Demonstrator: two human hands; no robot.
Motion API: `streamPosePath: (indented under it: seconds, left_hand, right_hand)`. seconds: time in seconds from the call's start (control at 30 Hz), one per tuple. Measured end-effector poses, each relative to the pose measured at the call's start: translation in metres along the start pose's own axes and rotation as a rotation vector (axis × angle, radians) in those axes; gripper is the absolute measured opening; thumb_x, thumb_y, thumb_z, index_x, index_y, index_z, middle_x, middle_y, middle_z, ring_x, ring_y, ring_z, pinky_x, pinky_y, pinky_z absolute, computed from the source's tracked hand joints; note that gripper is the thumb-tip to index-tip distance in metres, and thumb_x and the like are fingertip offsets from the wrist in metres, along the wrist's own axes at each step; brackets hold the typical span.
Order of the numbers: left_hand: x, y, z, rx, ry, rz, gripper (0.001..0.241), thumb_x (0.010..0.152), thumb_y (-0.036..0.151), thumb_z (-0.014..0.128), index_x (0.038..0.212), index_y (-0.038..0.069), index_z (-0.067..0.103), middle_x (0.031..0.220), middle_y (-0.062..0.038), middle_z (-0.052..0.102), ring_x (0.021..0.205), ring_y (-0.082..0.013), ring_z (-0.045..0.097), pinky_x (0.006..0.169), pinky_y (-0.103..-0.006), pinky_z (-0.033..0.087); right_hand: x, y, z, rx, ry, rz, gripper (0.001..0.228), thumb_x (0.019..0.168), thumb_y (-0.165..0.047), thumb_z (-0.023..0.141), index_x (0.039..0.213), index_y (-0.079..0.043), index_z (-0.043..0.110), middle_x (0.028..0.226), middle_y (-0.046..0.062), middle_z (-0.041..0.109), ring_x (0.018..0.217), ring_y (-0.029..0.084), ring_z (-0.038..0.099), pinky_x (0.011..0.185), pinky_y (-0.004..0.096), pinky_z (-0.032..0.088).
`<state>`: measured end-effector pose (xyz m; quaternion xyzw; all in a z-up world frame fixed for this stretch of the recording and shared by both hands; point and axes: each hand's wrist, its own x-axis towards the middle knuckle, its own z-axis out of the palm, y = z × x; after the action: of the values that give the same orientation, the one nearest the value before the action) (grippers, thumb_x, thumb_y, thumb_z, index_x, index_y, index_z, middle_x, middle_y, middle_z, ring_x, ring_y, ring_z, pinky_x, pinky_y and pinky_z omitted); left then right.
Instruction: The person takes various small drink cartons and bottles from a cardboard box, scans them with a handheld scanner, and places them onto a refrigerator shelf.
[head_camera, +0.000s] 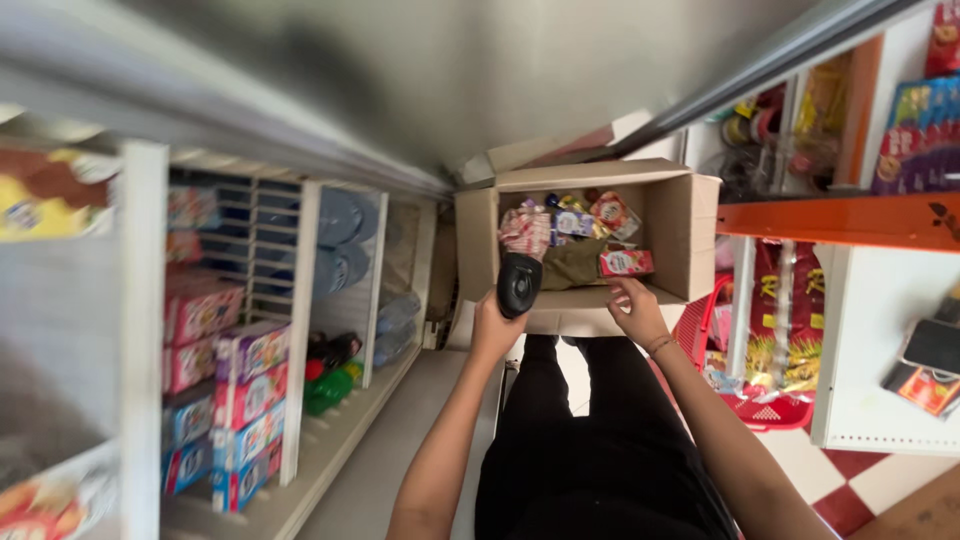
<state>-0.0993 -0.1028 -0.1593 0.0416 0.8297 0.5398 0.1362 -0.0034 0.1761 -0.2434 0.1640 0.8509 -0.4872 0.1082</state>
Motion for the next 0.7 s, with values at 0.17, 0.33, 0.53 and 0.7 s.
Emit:
streamPosePath:
  seconds: [0.17,0.33,0.53,0.7]
  left_hand:
    - [0.045,-0.042,0.045,-0.011,-0.068,-0.024,0.033,0.076,0.009,0.077,0.106,0.001,0.068,0.105,-0.020,0.072,0.101,-0.0385,0.072,0.087,-0.0433,0.057]
    - [0.095,-0.122,0.094,0.245,-0.005,0.203,0.037,0.064,0.003,0.087,0.099,0.004,0.077,0.121,-0.028,0.066,0.132,-0.0563,0.040,0.103,-0.0524,0.042]
    - [0.135,-0.171,0.143,-0.424,-0.115,-0.564,0.061,0.068,0.001,0.073,0.121,0.008,0.044,0.093,-0.023,0.068,0.063,-0.0346,0.063,0.054,-0.0458,0.049]
    - [0.132,-0.197,0.161,-0.314,-0.095,-0.563,0.046,0.065,-0.001,0.074,0.111,-0.001,0.066,0.087,-0.013,0.071,0.061,-0.0203,0.067,0.053,-0.0341,0.053]
  right_hand:
    - [0.020,0.048,0.008,0.033,0.110,0.040,0.039,0.084,-0.003,0.071,0.123,-0.005,0.067,0.110,0.013,0.069,0.095,0.024,0.072,0.078,0.034,0.059]
    - [0.060,0.087,0.025,0.034,0.101,0.060,0.044,0.082,-0.004,0.072,0.125,-0.003,0.064,0.116,0.014,0.069,0.095,0.024,0.073,0.082,0.035,0.059]
    - [0.102,0.110,0.037,-0.081,0.068,-0.038,0.040,0.082,-0.005,0.077,0.121,-0.004,0.068,0.110,0.017,0.070,0.093,0.030,0.070,0.086,0.038,0.056]
    - [0.127,0.131,0.062,0.112,-0.015,0.093,0.040,0.085,-0.011,0.072,0.123,-0.006,0.065,0.112,0.013,0.069,0.093,0.021,0.074,0.080,0.034,0.059]
